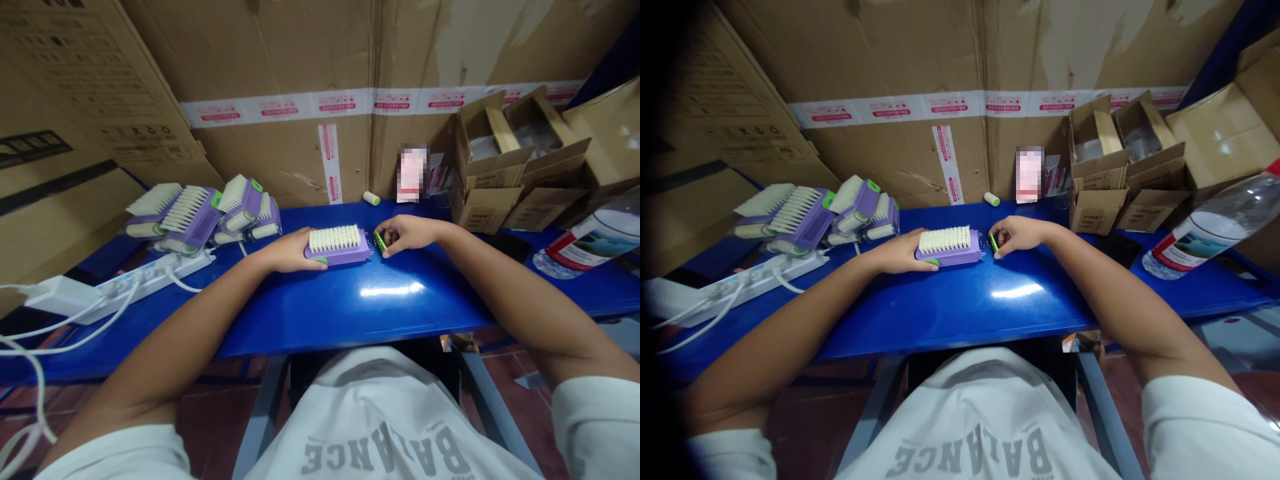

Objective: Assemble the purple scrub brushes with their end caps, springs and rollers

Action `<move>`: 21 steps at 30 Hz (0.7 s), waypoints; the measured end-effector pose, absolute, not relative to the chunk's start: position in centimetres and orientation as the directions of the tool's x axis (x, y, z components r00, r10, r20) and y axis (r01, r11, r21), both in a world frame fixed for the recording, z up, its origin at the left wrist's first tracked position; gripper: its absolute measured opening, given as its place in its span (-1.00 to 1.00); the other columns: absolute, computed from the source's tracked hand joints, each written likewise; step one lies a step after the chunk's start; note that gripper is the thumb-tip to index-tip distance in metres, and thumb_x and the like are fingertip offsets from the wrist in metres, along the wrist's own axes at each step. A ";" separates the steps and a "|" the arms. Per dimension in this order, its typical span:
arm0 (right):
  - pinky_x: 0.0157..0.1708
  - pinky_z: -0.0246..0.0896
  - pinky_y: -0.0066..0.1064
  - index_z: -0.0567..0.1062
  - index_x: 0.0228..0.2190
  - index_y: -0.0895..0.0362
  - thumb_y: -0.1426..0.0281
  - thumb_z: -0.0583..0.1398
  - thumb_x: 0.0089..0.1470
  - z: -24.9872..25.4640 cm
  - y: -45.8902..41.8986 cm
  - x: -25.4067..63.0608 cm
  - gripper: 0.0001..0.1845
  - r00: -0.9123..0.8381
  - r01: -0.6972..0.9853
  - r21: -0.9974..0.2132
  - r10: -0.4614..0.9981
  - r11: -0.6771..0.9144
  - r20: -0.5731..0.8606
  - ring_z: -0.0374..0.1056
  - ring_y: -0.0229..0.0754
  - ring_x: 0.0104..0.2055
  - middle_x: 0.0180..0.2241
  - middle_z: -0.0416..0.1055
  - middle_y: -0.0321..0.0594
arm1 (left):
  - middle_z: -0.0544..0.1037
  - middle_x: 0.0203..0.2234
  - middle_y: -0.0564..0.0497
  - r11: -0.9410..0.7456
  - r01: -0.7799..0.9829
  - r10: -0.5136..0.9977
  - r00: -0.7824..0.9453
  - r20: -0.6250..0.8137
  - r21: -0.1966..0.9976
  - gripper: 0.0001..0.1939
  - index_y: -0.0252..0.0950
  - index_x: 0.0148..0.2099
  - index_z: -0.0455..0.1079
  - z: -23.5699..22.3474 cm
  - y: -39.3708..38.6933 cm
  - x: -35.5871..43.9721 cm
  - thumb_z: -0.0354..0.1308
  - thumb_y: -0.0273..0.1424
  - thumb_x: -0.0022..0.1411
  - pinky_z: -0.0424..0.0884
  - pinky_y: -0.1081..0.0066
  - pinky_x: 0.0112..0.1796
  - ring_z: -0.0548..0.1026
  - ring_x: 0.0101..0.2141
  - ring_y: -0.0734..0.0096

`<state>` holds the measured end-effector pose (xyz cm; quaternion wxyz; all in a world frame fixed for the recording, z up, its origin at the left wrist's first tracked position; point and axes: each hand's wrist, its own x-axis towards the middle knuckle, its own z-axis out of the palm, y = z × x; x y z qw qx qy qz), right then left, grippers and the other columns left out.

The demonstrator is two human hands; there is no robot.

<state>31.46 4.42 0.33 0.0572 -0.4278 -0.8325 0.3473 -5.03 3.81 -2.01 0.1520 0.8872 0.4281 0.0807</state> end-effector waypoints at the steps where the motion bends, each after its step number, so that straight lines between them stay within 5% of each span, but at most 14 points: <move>1: -0.24 0.30 -0.27 0.62 0.10 0.18 -0.07 0.51 -0.18 0.3 4.4 31.4 -0.11 -0.628 0.675 -0.623 0.751 0.395 -0.203 0.50 -0.07 -0.30 -0.33 0.64 -0.23 | 0.54 0.25 -0.24 -0.585 0.736 0.785 0.619 0.012 0.341 0.03 -0.17 0.44 0.34 -2.0 3.8 -5.0 0.39 0.23 0.06 0.44 -0.01 0.30 0.53 0.27 -0.25; 21: -0.28 0.29 -0.31 0.58 0.13 0.21 0.00 0.52 -0.17 0.0 4.4 31.0 -0.10 -0.628 0.670 -0.620 0.757 0.409 -0.180 0.49 -0.11 -0.34 -0.35 0.63 -0.24 | 0.53 0.26 -0.25 -0.600 0.722 0.773 0.635 0.016 0.344 0.02 -0.21 0.43 0.35 -2.1 3.9 -5.1 0.38 0.21 0.07 0.44 -0.04 0.29 0.53 0.25 -0.26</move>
